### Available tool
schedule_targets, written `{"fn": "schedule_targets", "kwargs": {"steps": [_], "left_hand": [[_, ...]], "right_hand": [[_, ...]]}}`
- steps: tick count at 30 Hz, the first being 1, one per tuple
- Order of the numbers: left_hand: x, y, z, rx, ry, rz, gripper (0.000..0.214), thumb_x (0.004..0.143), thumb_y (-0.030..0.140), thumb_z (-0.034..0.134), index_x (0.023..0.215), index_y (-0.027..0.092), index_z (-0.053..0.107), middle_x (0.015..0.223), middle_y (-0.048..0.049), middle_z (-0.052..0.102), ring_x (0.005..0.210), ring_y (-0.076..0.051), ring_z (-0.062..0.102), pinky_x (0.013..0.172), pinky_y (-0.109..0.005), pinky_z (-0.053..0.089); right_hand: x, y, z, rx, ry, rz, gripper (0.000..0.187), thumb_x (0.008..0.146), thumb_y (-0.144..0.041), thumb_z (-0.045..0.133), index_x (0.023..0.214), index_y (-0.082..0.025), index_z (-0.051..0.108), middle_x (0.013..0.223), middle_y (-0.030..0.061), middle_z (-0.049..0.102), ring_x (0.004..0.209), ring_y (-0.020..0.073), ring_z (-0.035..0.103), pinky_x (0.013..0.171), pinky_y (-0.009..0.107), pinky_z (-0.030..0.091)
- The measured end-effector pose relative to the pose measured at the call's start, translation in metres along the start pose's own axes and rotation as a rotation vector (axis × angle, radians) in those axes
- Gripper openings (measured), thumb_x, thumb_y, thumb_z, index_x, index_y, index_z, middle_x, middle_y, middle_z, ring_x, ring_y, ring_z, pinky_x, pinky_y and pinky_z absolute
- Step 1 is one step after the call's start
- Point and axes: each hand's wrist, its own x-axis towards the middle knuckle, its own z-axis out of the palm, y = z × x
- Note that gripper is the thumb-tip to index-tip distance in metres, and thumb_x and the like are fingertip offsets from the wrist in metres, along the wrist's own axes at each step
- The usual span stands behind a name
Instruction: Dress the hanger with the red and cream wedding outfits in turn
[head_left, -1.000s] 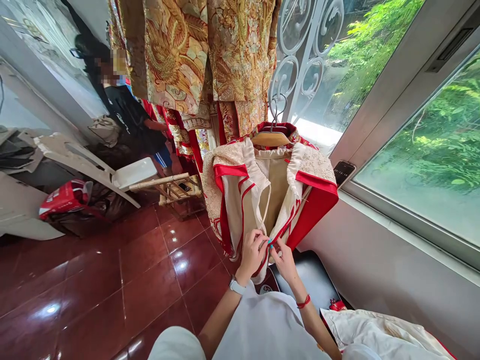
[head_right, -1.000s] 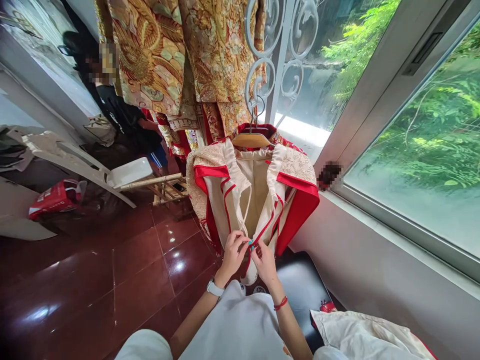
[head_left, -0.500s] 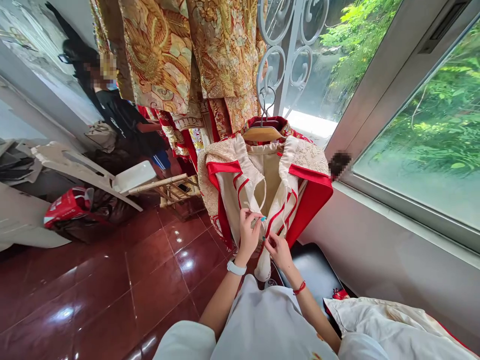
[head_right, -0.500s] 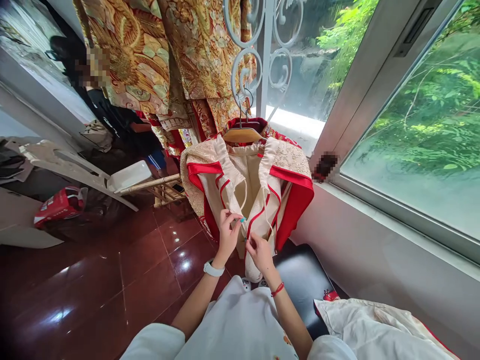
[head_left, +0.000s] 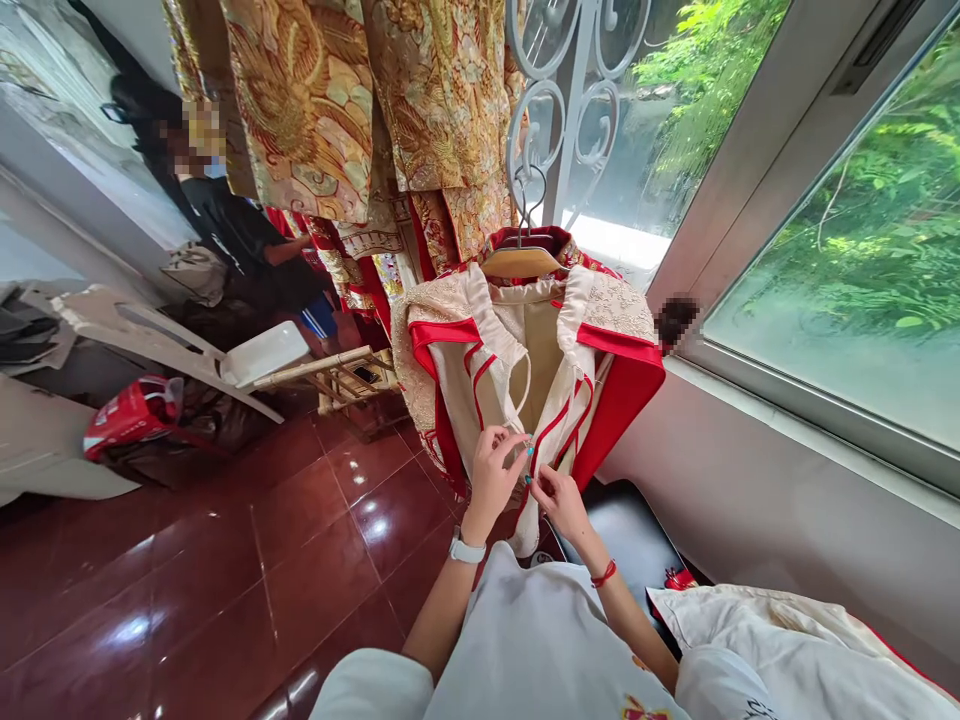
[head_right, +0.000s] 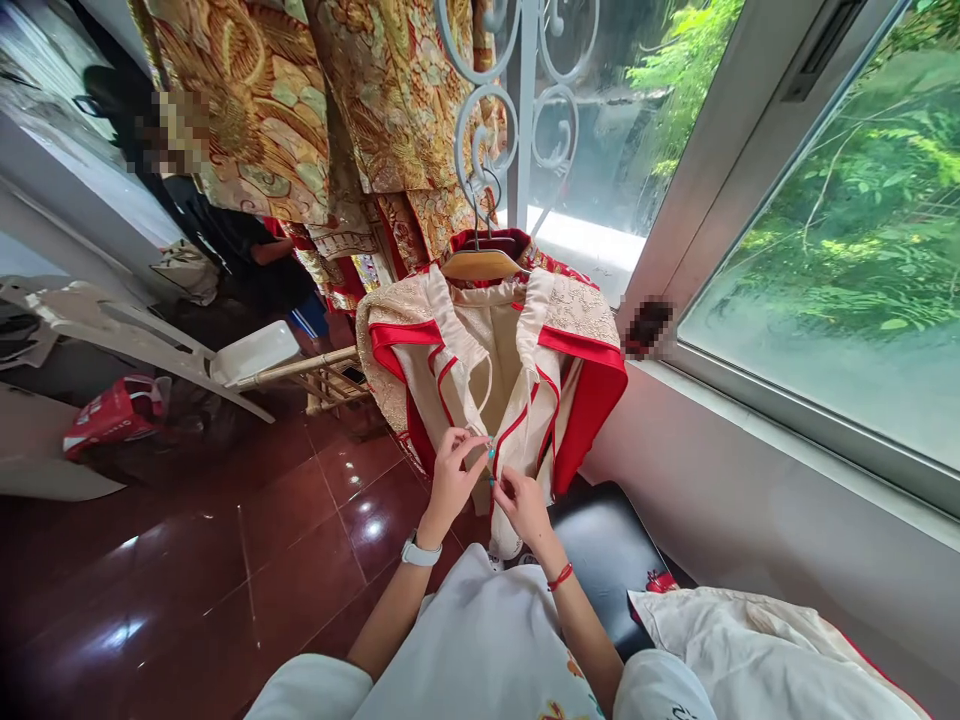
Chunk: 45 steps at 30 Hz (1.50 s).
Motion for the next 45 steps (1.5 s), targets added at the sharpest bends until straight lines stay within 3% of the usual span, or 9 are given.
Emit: {"fn": "schedule_targets", "kwargs": {"steps": [6,13,19,25,31,34,39,43,45], "left_hand": [[0.008,-0.008,0.002,0.019,0.044,0.054,0.012,0.095,0.021,0.061,0.095,0.024,0.073,0.092,-0.0032,0.054,0.090,-0.018,0.058,0.084,-0.032,0.050],[0.022,-0.001,0.009,-0.198,0.096,-0.016,0.015,0.097,0.028,0.059,0.089,0.022,0.070,0.095,-0.0031,0.049,0.089,-0.017,0.058,0.084,-0.030,0.051],[0.085,0.010,-0.004,-0.105,0.285,0.107,0.022,0.096,0.039,0.060,0.089,0.022,0.073,0.096,-0.0040,0.044,0.094,-0.019,0.054,0.091,-0.033,0.049],[0.158,0.032,-0.013,-0.014,0.383,0.217,0.028,0.097,0.042,0.057,0.090,0.021,0.074,0.099,-0.0063,0.046,0.101,-0.022,0.052,0.093,-0.035,0.045],[0.178,0.039,-0.001,-0.063,0.500,0.069,0.021,0.098,0.035,0.057,0.092,0.022,0.072,0.102,-0.0073,0.049,0.104,-0.023,0.054,0.096,-0.037,0.044],[0.186,0.037,-0.003,-0.070,0.463,0.071,0.018,0.097,0.033,0.059,0.090,0.021,0.072,0.101,-0.0074,0.050,0.104,-0.023,0.054,0.095,-0.038,0.045],[0.168,0.025,-0.012,0.062,0.176,0.166,0.008,0.093,0.024,0.064,0.087,0.022,0.069,0.101,-0.0066,0.055,0.101,-0.023,0.058,0.092,-0.038,0.046],[0.119,0.005,0.000,0.084,0.241,0.066,0.015,0.094,0.023,0.061,0.109,0.021,0.064,0.110,-0.0092,0.060,0.108,-0.024,0.059,0.095,-0.038,0.046],[0.102,-0.003,0.007,0.113,0.252,-0.011,0.011,0.094,0.024,0.060,0.105,0.020,0.063,0.106,-0.0093,0.063,0.106,-0.025,0.060,0.093,-0.038,0.046]], "right_hand": [[-0.001,-0.002,0.003,-0.002,0.029,-0.008,0.030,0.088,-0.039,0.047,0.066,-0.024,0.034,0.056,-0.0050,0.040,0.052,0.0122,0.035,0.054,0.027,0.028],[0.003,0.001,0.006,0.029,0.042,-0.002,0.025,0.086,-0.035,0.047,0.067,-0.024,0.034,0.057,-0.0055,0.038,0.053,0.0118,0.033,0.055,0.026,0.027],[0.010,0.000,0.011,-0.021,0.118,-0.010,0.027,0.084,-0.035,0.046,0.064,-0.024,0.032,0.056,-0.0053,0.036,0.053,0.0114,0.031,0.054,0.026,0.025],[0.029,-0.006,0.008,-0.014,0.233,-0.049,0.028,0.083,-0.034,0.047,0.065,-0.024,0.029,0.057,-0.0062,0.032,0.054,0.0105,0.028,0.055,0.025,0.025],[0.037,-0.016,0.009,0.017,0.233,-0.097,0.027,0.082,-0.034,0.048,0.064,-0.024,0.031,0.055,-0.0066,0.032,0.052,0.0099,0.028,0.053,0.026,0.023],[0.032,-0.016,0.007,0.035,0.235,-0.062,0.029,0.082,-0.037,0.049,0.064,-0.024,0.031,0.055,-0.0066,0.032,0.051,0.0099,0.028,0.053,0.026,0.023],[0.016,-0.001,0.018,0.078,0.142,0.004,0.029,0.080,-0.039,0.048,0.060,-0.024,0.033,0.053,-0.0053,0.035,0.052,0.0107,0.032,0.053,0.026,0.025],[0.010,0.014,0.026,0.117,0.146,0.048,0.031,0.083,-0.041,0.049,0.061,-0.023,0.036,0.056,-0.0047,0.039,0.054,0.0115,0.035,0.054,0.026,0.027],[0.011,0.018,0.026,0.113,0.141,0.051,0.031,0.083,-0.041,0.051,0.062,-0.023,0.037,0.056,-0.0050,0.040,0.054,0.0116,0.036,0.055,0.026,0.028]]}}
